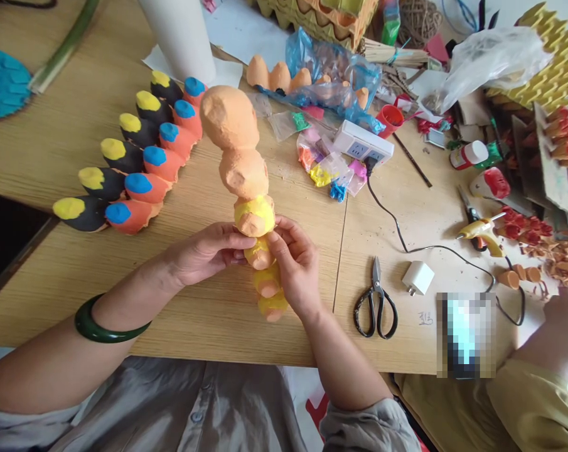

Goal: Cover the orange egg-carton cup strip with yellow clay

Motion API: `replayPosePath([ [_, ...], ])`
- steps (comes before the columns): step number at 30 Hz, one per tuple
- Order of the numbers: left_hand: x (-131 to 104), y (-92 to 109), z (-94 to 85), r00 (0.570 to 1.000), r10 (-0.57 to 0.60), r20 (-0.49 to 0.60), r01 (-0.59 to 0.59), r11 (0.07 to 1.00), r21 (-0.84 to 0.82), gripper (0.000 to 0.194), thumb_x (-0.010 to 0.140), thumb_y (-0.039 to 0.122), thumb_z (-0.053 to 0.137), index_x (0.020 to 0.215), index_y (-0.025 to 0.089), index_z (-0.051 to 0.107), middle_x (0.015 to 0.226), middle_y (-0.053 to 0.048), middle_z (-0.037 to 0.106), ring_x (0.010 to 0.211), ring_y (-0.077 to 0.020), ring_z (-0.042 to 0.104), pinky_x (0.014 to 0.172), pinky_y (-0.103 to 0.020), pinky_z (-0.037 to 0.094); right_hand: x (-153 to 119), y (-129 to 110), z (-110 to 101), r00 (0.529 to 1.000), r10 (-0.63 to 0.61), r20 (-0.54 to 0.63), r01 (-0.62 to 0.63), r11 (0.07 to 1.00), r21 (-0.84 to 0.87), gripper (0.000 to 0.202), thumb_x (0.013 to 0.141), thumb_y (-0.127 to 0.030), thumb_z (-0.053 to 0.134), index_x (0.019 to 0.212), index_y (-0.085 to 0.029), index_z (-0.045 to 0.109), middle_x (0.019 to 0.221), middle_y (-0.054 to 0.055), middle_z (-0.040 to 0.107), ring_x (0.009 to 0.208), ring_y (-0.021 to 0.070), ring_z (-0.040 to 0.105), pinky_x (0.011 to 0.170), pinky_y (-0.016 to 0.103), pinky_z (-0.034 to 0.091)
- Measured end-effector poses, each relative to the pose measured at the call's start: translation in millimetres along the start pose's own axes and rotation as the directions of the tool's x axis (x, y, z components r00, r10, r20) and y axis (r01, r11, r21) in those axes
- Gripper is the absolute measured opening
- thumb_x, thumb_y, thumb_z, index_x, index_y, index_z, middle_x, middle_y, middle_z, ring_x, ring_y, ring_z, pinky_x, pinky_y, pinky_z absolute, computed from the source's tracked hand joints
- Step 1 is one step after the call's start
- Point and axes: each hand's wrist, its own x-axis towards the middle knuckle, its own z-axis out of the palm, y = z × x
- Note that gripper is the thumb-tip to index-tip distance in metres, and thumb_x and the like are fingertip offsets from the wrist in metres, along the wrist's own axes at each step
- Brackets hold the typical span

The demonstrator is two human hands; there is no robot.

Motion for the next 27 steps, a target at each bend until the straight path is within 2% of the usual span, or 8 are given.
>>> replayPosePath([
  [4, 0, -2, 4.0, 0.996, -0.068, -0.065, 0.061, 0.993, -0.104, 0.037, 0.056, 0.032, 0.094, 0.077, 0.014, 0.070, 0.076, -0.001, 0.064, 0.072, -0.0127, 0.055, 0.062, -0.023, 0.039, -5, 3, 3, 0.997, -0.078, -0.009, 0.077, 0.993, -0.091, 0.021, 0.097, -0.043, 0.073, 0.114, -0.031, 0.074, 0.107, 0.001, 0.082, 0.101, 0.0195, 0.075, 0.090, 0.033, 0.059],
  [8, -1, -4, 7.0, 0.991, -0.100, -0.086, 0.089, 0.989, -0.117, 0.038, 0.052, 0.031, 0.094, 0.078, 0.015, 0.071, 0.076, -0.001, 0.065, 0.073, -0.0137, 0.057, 0.065, -0.024, 0.043, -7, 4, 6, 0.998, -0.060, -0.025, 0.058, 0.993, -0.106, 0.021, 0.097, -0.041, 0.074, 0.114, -0.029, 0.074, 0.105, 0.002, 0.081, 0.099, 0.0197, 0.074, 0.089, 0.033, 0.059],
  [11, -1, -4, 6.4, 0.998, -0.059, -0.027, 0.056, 0.995, -0.081, 0.036, 0.058, 0.036, 0.094, 0.074, 0.014, 0.070, 0.074, -0.002, 0.064, 0.073, -0.0139, 0.056, 0.065, -0.024, 0.043, -5, 0, 6, 0.999, 0.027, -0.031, -0.027, 1.000, 0.016, 0.019, 0.094, -0.038, 0.076, 0.110, -0.029, 0.074, 0.103, 0.001, 0.081, 0.100, 0.0204, 0.075, 0.092, 0.034, 0.060],
  [14, -2, -2, 4.1, 0.998, 0.002, 0.066, 0.004, 0.996, -0.094, 0.037, 0.067, 0.043, 0.091, 0.071, 0.014, 0.068, 0.069, -0.001, 0.056, 0.068, -0.0114, 0.048, 0.060, -0.022, 0.039, 1, -7, 3, 0.988, 0.151, -0.036, -0.142, 0.972, 0.187, 0.018, 0.090, -0.036, 0.075, 0.105, -0.027, 0.072, 0.095, 0.001, 0.080, 0.097, 0.0231, 0.077, 0.088, 0.038, 0.063],
  [17, -4, 2, 1.6, 0.993, 0.013, 0.114, -0.005, 0.997, -0.071, 0.039, 0.073, 0.048, 0.086, 0.075, 0.013, 0.069, 0.069, 0.000, 0.050, 0.065, -0.0107, 0.042, 0.055, -0.022, 0.033, 8, -12, 1, 0.961, 0.274, 0.029, -0.271, 0.919, 0.288, 0.020, 0.087, -0.039, 0.072, 0.103, -0.027, 0.070, 0.091, 0.003, 0.079, 0.097, 0.0271, 0.077, 0.081, 0.042, 0.065],
  [21, -5, 3, 0.9, 0.997, 0.005, 0.077, -0.006, 1.000, 0.004, 0.043, 0.076, 0.051, 0.085, 0.069, 0.014, 0.064, 0.067, 0.000, 0.047, 0.064, -0.0099, 0.041, 0.053, -0.022, 0.028, 14, -11, -1, 0.914, 0.394, 0.099, -0.404, 0.857, 0.320, 0.022, 0.084, -0.043, 0.068, 0.100, -0.028, 0.066, 0.095, 0.005, 0.079, 0.098, 0.0301, 0.077, 0.076, 0.043, 0.065],
  [24, -4, 1, 1.5, 0.996, 0.036, 0.084, -0.041, 0.997, 0.059, 0.049, 0.077, 0.054, 0.087, 0.065, 0.014, 0.061, 0.067, 0.000, 0.050, 0.065, -0.0099, 0.042, 0.056, -0.022, 0.028, 16, -11, 0, 0.888, 0.453, 0.076, -0.451, 0.828, 0.333, 0.023, 0.081, -0.042, 0.067, 0.099, -0.028, 0.063, 0.095, 0.006, 0.078, 0.097, 0.0305, 0.077, 0.075, 0.044, 0.065],
  [27, -3, -2, 1.4, 0.993, 0.069, 0.094, -0.079, 0.991, 0.109, 0.048, 0.078, 0.055, 0.088, 0.067, 0.014, 0.066, 0.069, 0.000, 0.052, 0.066, -0.0098, 0.041, 0.057, -0.023, 0.028, 16, -11, 2, 0.882, 0.470, 0.041, -0.456, 0.826, 0.332, 0.025, 0.081, -0.042, 0.066, 0.100, -0.027, 0.063, 0.094, 0.007, 0.078, 0.095, 0.0302, 0.077, 0.075, 0.045, 0.066],
])
